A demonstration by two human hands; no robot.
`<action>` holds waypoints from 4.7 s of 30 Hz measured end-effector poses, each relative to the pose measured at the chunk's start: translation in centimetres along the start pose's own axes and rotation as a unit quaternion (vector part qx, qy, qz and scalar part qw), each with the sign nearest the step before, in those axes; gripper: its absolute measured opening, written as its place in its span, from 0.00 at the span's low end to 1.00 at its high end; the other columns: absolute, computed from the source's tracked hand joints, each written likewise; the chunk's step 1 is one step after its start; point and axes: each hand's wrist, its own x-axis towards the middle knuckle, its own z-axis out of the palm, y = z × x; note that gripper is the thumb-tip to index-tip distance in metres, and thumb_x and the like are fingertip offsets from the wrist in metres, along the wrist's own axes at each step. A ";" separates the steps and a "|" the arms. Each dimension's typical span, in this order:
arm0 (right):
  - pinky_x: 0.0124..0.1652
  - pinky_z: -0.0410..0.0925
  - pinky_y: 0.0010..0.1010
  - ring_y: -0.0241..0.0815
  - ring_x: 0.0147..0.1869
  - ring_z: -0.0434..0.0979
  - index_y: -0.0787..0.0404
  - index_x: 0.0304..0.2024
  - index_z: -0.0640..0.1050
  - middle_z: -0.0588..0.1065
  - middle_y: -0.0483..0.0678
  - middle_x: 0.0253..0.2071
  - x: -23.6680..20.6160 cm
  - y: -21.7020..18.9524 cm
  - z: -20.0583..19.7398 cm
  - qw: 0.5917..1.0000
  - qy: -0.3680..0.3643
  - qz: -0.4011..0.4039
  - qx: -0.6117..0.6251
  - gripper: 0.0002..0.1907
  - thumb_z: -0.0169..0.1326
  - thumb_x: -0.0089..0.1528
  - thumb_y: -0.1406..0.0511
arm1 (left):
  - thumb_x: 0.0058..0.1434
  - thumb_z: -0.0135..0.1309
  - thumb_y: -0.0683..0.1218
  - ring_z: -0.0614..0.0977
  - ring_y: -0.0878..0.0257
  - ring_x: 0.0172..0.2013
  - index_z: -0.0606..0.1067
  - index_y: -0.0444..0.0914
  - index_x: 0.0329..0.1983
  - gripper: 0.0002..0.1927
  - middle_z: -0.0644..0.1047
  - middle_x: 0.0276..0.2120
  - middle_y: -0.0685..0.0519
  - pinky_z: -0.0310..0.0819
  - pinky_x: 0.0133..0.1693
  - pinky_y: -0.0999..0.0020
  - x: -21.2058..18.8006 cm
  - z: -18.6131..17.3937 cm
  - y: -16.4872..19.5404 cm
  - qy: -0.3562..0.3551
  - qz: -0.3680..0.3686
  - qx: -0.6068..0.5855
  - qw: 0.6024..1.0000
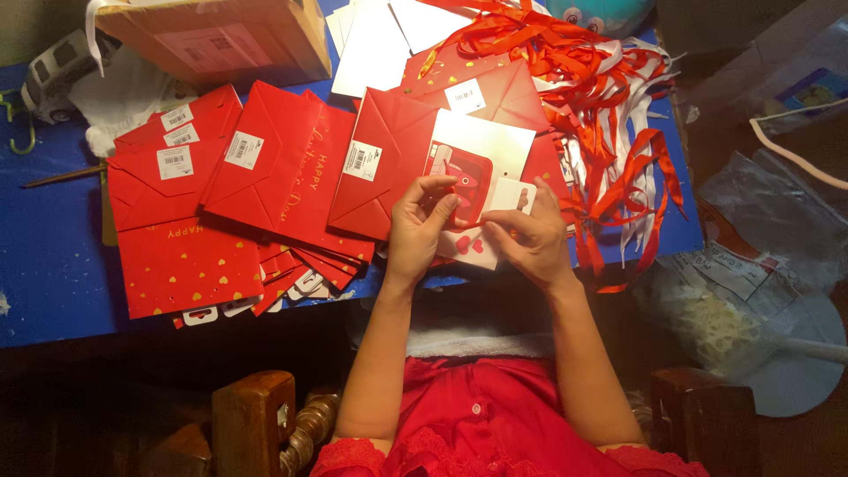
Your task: The person ties red ribbons onto red Valentine's Day gift bags and cards. They thread the ribbon through a slot, tie a knot, and adjust the bow, then place the finished items into a stack.
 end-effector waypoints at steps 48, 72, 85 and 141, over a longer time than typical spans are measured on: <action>0.74 0.54 0.52 0.48 0.58 0.79 0.54 0.45 0.84 0.81 0.49 0.47 0.5 -0.6 -1.2 0.999 -0.039 0.014 -0.005 0.10 0.64 0.60 0.67 | 0.64 0.60 0.39 0.85 0.63 0.38 0.78 0.35 0.39 0.03 0.82 0.37 0.50 0.79 0.41 0.69 -1.9 1.0 3.0 0.012 0.105 0.345 0.933; 0.73 0.55 0.52 0.53 0.54 0.77 0.57 0.45 0.84 0.80 0.52 0.44 0.4 -1.2 -1.5 0.999 -0.034 0.010 -0.016 0.10 0.64 0.60 0.66 | 0.58 0.63 0.43 0.80 0.54 0.39 0.80 0.40 0.37 0.05 0.77 0.34 0.53 0.74 0.43 0.59 -1.4 2.0 3.1 -0.031 0.188 0.513 0.837; 0.73 0.54 0.51 0.50 0.50 0.79 0.57 0.44 0.84 0.81 0.51 0.42 0.5 -1.4 -1.7 0.999 -0.042 0.022 0.015 0.10 0.63 0.61 0.65 | 0.64 0.60 0.39 0.84 0.68 0.40 0.80 0.34 0.41 0.04 0.80 0.36 0.54 0.78 0.45 0.73 -1.7 0.4 2.5 -0.007 0.032 0.201 0.979; 0.51 0.72 0.24 0.31 0.51 0.78 0.69 0.57 0.77 0.79 0.47 0.50 2.1 3.3 1.0 0.893 0.094 0.228 0.376 0.13 0.51 0.72 0.70 | 0.59 0.53 0.51 0.83 0.44 0.33 0.78 0.37 0.34 0.12 0.81 0.31 0.44 0.76 0.38 0.48 5.6 4.4 3.1 -0.005 0.063 0.566 0.822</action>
